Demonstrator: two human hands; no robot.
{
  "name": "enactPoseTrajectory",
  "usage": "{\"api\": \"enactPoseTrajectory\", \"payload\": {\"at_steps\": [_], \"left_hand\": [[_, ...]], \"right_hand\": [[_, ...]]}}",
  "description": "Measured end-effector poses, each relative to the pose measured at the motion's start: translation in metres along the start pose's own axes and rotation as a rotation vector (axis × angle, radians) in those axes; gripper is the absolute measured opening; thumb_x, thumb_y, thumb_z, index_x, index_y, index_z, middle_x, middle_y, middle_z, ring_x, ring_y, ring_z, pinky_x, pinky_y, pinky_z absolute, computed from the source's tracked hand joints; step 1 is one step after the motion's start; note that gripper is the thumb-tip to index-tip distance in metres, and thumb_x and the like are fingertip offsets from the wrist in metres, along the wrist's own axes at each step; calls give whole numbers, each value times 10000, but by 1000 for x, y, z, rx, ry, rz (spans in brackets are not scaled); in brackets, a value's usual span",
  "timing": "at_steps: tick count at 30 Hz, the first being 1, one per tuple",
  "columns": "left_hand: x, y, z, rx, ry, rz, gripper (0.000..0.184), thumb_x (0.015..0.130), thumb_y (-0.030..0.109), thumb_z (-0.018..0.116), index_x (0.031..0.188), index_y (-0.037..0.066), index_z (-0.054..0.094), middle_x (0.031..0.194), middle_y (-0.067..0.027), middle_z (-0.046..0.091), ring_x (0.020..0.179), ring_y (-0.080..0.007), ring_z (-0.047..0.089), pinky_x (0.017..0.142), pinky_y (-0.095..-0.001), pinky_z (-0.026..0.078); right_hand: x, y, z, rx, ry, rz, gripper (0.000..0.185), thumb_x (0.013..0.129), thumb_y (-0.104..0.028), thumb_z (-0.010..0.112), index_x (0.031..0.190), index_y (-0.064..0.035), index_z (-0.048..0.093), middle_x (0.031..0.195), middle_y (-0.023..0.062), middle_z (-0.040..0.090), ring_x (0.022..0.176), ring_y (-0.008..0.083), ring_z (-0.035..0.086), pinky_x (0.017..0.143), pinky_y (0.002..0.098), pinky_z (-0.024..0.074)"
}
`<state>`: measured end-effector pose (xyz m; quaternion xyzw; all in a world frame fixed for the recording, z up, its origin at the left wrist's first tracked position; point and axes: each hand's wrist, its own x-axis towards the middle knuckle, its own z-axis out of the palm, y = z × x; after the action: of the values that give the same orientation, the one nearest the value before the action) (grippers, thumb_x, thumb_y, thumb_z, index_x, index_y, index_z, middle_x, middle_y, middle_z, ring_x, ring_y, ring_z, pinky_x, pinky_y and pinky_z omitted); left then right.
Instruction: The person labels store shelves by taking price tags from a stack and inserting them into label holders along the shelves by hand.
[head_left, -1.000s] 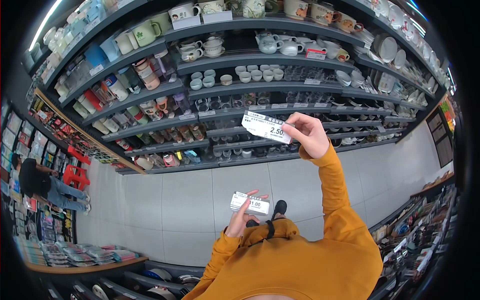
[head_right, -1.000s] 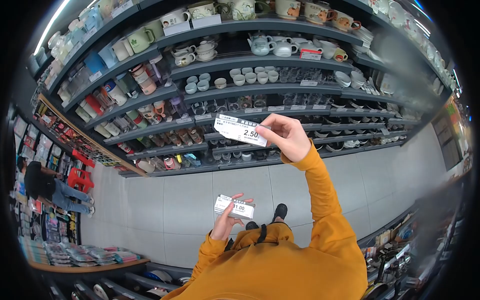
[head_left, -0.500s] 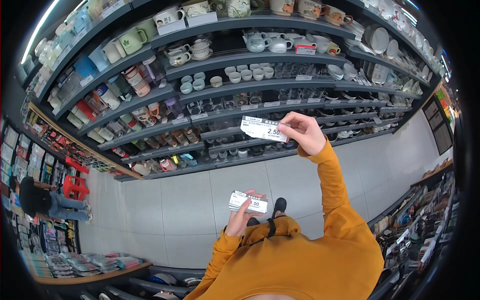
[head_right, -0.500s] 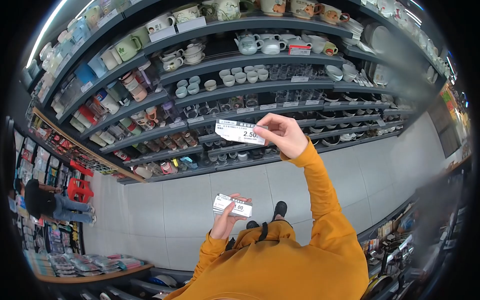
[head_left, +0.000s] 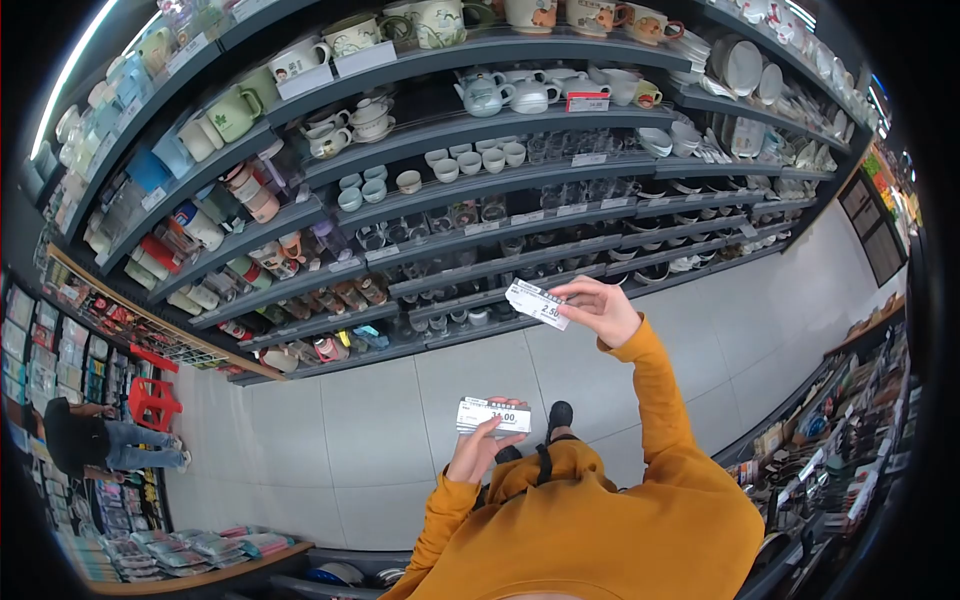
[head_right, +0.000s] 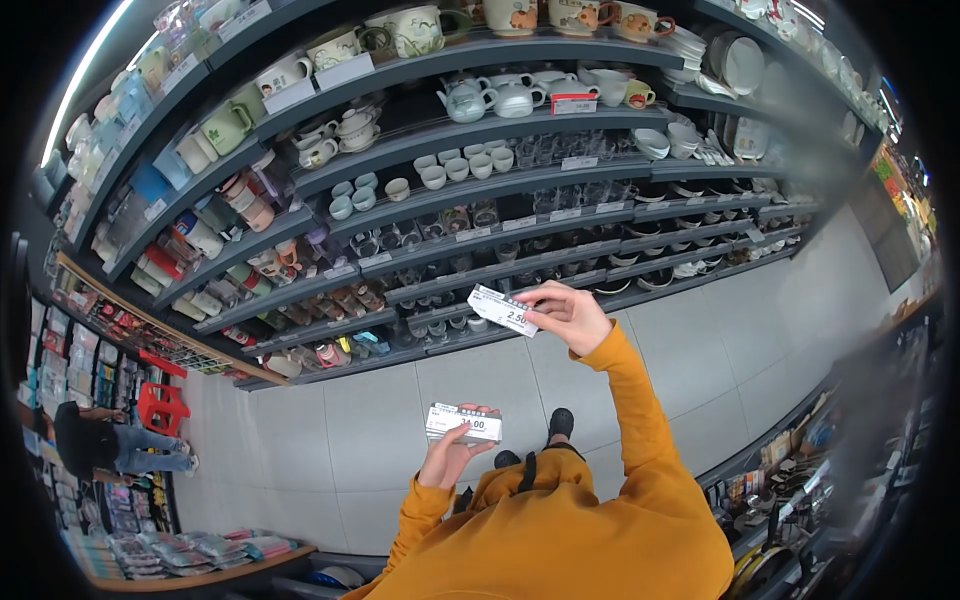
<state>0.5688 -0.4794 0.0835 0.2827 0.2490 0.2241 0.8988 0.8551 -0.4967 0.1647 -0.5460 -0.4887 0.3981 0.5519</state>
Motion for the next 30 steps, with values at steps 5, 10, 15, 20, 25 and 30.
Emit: {"api": "enactPoseTrajectory", "payload": {"at_steps": [5,10,15,20,25,30], "left_hand": [[25,-2,13,-41,-12,-35,343,918,76,497,1259,49,469,1270,-133,544,1206,-281,522,901,-412,526],[65,-5,27,14,-13,-75,361,938,90,499,1291,35,445,1303,-158,523,1213,-283,518,917,-426,521],[122,-8,63,51,-1,-98,372,950,105,493,1310,33,430,1312,-165,519,1213,-288,523,925,-434,519],[174,-13,109,58,7,-77,405,955,116,494,1343,37,408,1316,-167,516,1207,-292,527,936,-445,511],[201,-28,138,-11,83,-31,409,959,125,498,1348,39,406,1326,-166,504,1209,-292,520,965,-467,488],[217,-44,146,-58,142,-1,411,956,136,508,1344,45,409,1324,-156,504,1210,-288,513,972,-471,481]], "right_hand": [[10,16,-31,-69,50,40,181,885,-78,657,1027,34,638,970,58,636,875,105,639,758,230,513],[48,37,-90,-171,132,45,171,879,-92,664,1002,25,640,875,68,678,803,118,660,734,250,520],[122,54,-169,-546,182,-205,148,869,-86,639,976,16,645,891,125,691,809,208,677,751,306,527],[226,90,-241,-708,244,-266,116,867,-119,625,969,-72,653,917,90,683,821,267,668,720,341,519],[287,102,-255,-878,217,-301,107,891,-170,598,972,-110,634,972,75,673,905,315,634,750,394,509],[320,128,-264,-926,113,-183,168,899,-212,586,1014,-117,664,984,102,687,927,332,634,799,403,502]]}}
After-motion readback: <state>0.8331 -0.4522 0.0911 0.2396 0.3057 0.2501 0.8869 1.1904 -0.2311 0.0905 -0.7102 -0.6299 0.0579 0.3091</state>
